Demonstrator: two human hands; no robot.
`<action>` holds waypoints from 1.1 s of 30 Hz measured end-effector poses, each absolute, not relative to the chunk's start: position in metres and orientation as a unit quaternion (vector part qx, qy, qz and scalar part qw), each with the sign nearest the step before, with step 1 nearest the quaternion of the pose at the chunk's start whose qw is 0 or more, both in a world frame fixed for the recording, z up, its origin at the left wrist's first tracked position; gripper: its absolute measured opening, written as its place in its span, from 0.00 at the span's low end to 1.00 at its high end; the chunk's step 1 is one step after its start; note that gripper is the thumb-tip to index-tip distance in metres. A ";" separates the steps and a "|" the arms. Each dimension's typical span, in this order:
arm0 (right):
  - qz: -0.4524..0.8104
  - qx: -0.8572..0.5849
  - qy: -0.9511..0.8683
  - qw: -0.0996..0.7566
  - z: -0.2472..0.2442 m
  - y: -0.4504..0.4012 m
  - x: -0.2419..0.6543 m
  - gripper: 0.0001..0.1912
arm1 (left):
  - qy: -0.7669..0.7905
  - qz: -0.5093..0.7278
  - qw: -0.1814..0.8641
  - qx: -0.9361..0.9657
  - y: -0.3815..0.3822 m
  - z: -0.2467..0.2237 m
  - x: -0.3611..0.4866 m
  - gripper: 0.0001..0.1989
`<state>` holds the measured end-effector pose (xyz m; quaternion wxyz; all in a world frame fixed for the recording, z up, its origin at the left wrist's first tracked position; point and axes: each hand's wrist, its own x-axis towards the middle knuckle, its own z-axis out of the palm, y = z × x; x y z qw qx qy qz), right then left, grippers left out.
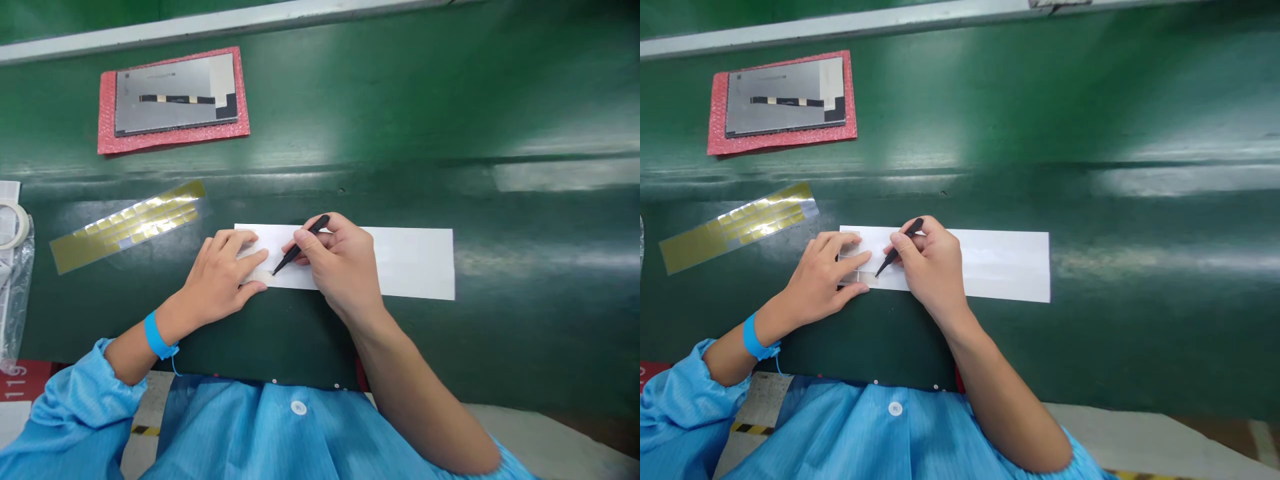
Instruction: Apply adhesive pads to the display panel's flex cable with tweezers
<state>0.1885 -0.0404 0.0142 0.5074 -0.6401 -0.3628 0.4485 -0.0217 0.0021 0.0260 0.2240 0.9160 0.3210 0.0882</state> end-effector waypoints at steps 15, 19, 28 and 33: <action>0.383 -0.608 -0.404 0.566 0.014 -0.049 0.179 0.20 | 0.311 0.104 0.212 0.920 0.004 0.023 -0.024 0.26; 0.400 -0.598 -0.392 0.573 0.018 -0.051 0.178 0.22 | 0.314 0.097 0.218 0.919 0.003 0.023 -0.024 0.25; 0.451 -0.554 -0.319 0.622 0.010 -0.045 0.190 0.20 | 0.310 0.082 0.217 0.922 0.007 0.026 -0.030 0.23; 0.476 -0.547 -0.263 0.637 0.012 -0.027 0.225 0.25 | 0.313 0.138 0.174 0.923 0.010 0.015 -0.040 0.18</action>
